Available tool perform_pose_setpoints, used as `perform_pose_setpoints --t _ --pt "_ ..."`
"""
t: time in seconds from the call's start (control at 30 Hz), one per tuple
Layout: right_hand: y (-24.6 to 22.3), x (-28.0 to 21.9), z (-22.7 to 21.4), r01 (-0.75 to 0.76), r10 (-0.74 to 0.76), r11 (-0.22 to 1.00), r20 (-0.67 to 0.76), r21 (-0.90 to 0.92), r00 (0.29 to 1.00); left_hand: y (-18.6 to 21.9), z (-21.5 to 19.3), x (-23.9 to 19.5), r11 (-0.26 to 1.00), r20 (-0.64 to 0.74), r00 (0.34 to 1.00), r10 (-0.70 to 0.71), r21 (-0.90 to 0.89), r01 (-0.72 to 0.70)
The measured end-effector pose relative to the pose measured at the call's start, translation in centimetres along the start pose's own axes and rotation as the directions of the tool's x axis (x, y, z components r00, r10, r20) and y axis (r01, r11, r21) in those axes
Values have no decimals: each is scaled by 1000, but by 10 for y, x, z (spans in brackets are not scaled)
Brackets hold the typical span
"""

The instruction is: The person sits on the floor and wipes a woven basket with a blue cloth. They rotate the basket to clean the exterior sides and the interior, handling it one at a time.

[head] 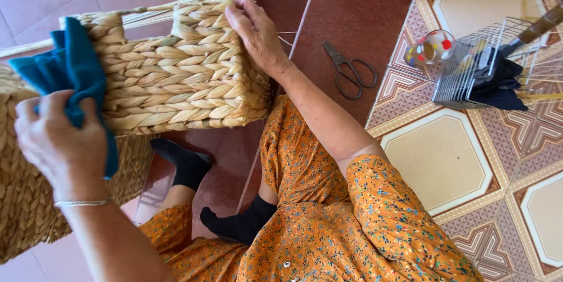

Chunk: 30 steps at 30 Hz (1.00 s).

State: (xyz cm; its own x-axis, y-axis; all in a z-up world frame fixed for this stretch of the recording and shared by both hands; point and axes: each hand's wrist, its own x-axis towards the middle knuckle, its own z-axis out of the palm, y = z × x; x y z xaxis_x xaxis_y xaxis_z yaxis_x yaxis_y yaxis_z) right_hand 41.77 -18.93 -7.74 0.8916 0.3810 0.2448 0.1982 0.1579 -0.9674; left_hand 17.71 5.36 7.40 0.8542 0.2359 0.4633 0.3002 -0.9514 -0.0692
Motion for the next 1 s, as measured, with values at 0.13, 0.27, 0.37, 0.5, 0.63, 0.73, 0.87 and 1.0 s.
perform_pose_setpoints --t 0.13,0.27,0.37,0.5,0.63,0.73,0.87,1.0 --pt "9 -5 -3 -5 10 997 -71 81 997 92 0 -9 983 11 991 132 -134 -129" --pt "12 2 1 -191 199 978 -106 78 974 173 -6 -4 901 28 947 319 -319 -294" --pt "15 1 -10 -46 64 983 -100 176 993 172 -14 12 860 36 949 313 -435 -267" --pt "38 -62 -64 -29 -3 986 -189 -167 982 125 -22 11 913 56 980 189 -379 -155" --pt "71 -149 -163 -273 114 926 -497 -261 861 67 -17 -14 935 51 994 95 -347 -72" --pt "79 -190 -236 -300 -170 807 -686 -509 708 18 -8 -22 969 5 999 42 -245 -39" --pt "70 -216 -301 -354 -426 414 -522 -838 739 -7 14 -34 997 -16 1000 18 -81 -19" --pt "61 -202 -325 -296 -445 207 -359 -933 821 -1 18 -41 994 -3 1000 26 -105 -26"
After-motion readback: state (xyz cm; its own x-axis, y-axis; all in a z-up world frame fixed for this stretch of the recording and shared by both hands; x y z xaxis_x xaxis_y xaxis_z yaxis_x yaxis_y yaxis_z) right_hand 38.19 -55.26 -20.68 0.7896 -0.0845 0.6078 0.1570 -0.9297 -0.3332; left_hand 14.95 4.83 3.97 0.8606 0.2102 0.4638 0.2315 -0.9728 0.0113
